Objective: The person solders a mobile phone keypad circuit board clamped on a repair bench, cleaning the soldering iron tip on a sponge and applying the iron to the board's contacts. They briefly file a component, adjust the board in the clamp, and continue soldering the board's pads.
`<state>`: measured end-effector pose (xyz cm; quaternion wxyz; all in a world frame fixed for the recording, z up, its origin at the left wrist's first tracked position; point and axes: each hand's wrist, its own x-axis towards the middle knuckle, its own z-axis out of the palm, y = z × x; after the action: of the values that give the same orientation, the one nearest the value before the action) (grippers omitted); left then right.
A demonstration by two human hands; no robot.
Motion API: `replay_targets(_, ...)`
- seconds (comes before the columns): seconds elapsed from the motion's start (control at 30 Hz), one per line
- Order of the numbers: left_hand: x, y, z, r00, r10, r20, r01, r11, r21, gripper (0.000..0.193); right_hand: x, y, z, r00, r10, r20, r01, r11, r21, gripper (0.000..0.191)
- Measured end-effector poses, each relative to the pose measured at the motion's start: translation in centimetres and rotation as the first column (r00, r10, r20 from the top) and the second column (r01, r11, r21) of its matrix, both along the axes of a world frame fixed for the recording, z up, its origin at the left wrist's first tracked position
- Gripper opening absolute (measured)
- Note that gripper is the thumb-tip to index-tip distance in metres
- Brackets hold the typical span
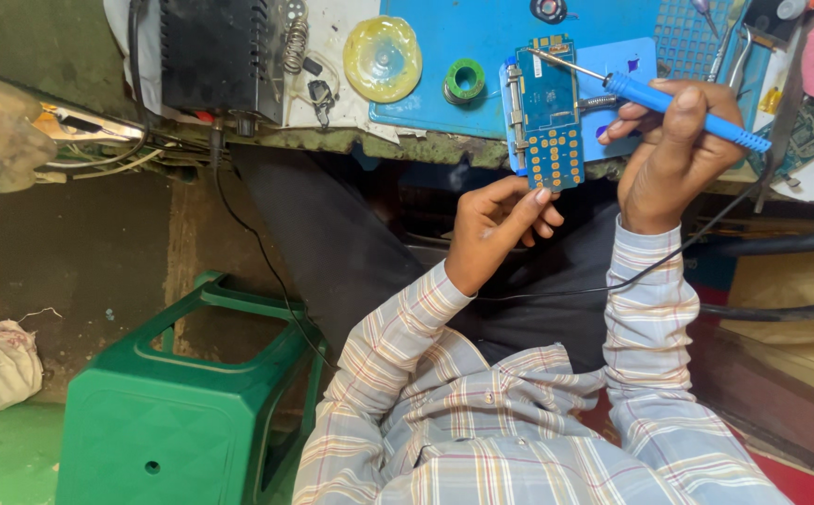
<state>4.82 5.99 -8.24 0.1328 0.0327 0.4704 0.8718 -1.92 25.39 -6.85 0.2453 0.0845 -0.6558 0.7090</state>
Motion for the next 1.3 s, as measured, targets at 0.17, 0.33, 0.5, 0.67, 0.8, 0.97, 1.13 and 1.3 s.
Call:
replay_targets(0.17, -0.07, -0.05, -0.06, 1.000, -0.004, -0.005, 0.004, 1.000, 0.003, 0.023, 0.07, 0.00, 0.17, 1.000, 0.024, 0.010, -0.023, 1.000, -0.011, 0.039)
replay_targets(0.33, -0.08, -0.04, -0.10, 1.000, -0.002, -0.004, 0.002, 1.000, -0.011, 0.024, 0.08, -0.08, 0.25, 0.999, 0.031, 0.007, -0.031, 1.000, -0.003, 0.040)
replay_targets(0.5, -0.08, -0.09, -0.05, 1.000, -0.005, -0.001, 0.005, 1.000, -0.008, 0.023, 0.10, -0.27, 0.30, 1.000, 0.028, 0.000, -0.028, 1.000, 0.005, 0.040)
replay_targets(0.67, -0.02, -0.13, 0.06, 1.000, -0.007, 0.001, 0.007, 1.000, -0.006, 0.024, 0.01, -0.39, 0.63, 0.999, 0.034, -0.006, -0.034, 0.999, 0.030, 0.041)
replay_targets(0.8, 0.01, -0.18, 0.11, 1.000, -0.010, 0.000, 0.010, 1.000, -0.002, 0.023, 0.11, -0.18, 0.77, 0.998, 0.057, 0.023, -0.056, 0.998, -0.013, 0.042)
replay_targets(0.97, -0.02, -0.10, 0.08, 1.000, -0.005, 0.001, 0.005, 1.000, -0.004, 0.023, 0.06, -0.05, 0.29, 1.000, 0.013, 0.006, -0.013, 1.000, -0.009, 0.042)
replay_targets(1.13, -0.01, -0.09, 0.02, 1.000, -0.007, 0.002, 0.007, 1.000, -0.007, 0.024, 0.09, -0.02, 0.26, 1.000, -0.006, 0.014, 0.006, 1.000, -0.018, 0.041)
replay_targets(1.3, 0.00, -0.08, 0.04, 1.000, -0.005, 0.003, 0.005, 1.000, -0.012, 0.024, 0.10, -0.24, 0.61, 1.000, -0.001, 0.017, 0.001, 1.000, -0.019, 0.041)
